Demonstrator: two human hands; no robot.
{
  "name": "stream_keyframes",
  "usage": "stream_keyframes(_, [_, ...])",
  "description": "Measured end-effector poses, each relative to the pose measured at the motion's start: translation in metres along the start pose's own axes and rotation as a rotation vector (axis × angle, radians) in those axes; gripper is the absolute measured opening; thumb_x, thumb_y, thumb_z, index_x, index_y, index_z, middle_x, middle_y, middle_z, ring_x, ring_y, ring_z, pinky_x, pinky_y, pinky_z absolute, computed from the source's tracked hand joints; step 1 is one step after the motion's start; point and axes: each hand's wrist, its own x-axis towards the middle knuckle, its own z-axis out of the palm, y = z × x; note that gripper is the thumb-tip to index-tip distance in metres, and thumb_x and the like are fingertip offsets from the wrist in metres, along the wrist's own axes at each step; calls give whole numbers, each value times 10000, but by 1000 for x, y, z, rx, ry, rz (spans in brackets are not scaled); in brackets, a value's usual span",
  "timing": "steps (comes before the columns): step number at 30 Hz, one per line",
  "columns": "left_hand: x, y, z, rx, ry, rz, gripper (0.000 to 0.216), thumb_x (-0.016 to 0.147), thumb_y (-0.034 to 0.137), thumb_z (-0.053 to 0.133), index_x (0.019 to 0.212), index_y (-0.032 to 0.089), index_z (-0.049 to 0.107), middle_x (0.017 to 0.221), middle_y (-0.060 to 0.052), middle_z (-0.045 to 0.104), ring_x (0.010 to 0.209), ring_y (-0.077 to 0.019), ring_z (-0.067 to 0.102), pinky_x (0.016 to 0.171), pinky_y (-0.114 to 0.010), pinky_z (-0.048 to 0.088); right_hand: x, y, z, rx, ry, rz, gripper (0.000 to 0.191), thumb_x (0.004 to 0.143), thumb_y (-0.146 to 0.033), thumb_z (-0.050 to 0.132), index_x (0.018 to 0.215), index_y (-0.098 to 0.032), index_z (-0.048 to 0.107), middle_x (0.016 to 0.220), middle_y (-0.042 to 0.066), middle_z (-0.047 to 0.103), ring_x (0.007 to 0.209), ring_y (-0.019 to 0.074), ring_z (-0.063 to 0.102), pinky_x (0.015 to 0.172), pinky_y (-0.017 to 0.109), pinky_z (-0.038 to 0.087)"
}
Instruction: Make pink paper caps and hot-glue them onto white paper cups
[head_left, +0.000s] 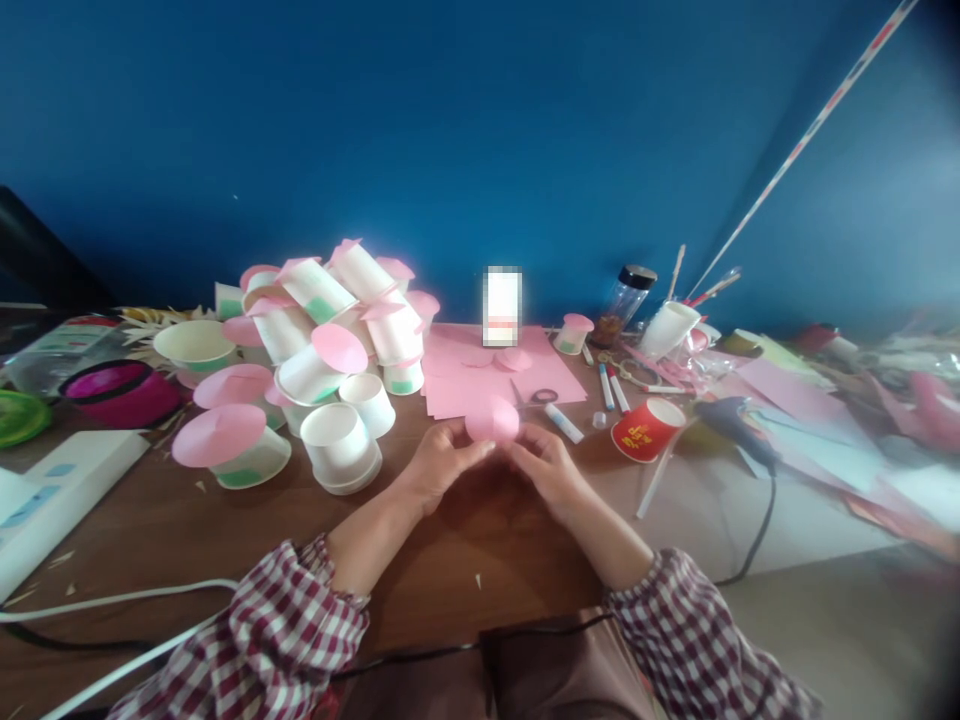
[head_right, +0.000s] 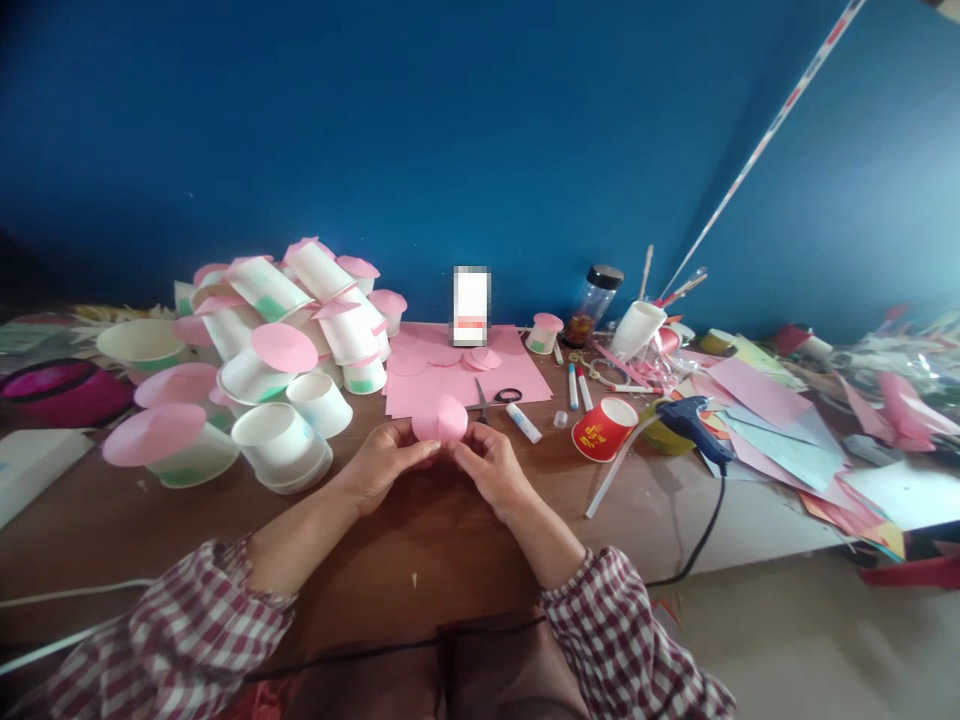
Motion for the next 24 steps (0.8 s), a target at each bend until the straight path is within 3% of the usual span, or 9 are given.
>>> stream_keyframes(14, [-3, 3, 1, -135, -41, -16, 301, 665, 357, 747, 861, 129, 722, 832, -74, 725, 802, -190, 650, 779, -299, 485, -1, 0, 3, 7, -43, -38, 261, 710, -403, 679, 761, -149, 646, 654, 2, 590, 582, 113, 473, 555, 242, 368])
stream_keyframes(20, [0, 6, -1, -125, -41, -105, 413, 722, 514, 649, 889, 141, 710, 828, -87, 712, 770, -172, 629, 703, -282, 471, 3, 7, 1, 137, 33, 55, 276, 688, -417, 701, 737, -158, 617, 548, -31, 513, 476, 77, 382, 440, 211, 242])
stream_keyframes(24, [0, 2, 1, -57, -31, -34, 344, 672, 405, 732, 884, 136, 710, 814, -67, 707, 765, -172, 622, 709, -278, 469, 2, 5, 2, 123, 16, 25, 280, 694, -420, 699, 716, -153, 619, 577, -21, 538, 504, 80, 406, 467, 215, 276])
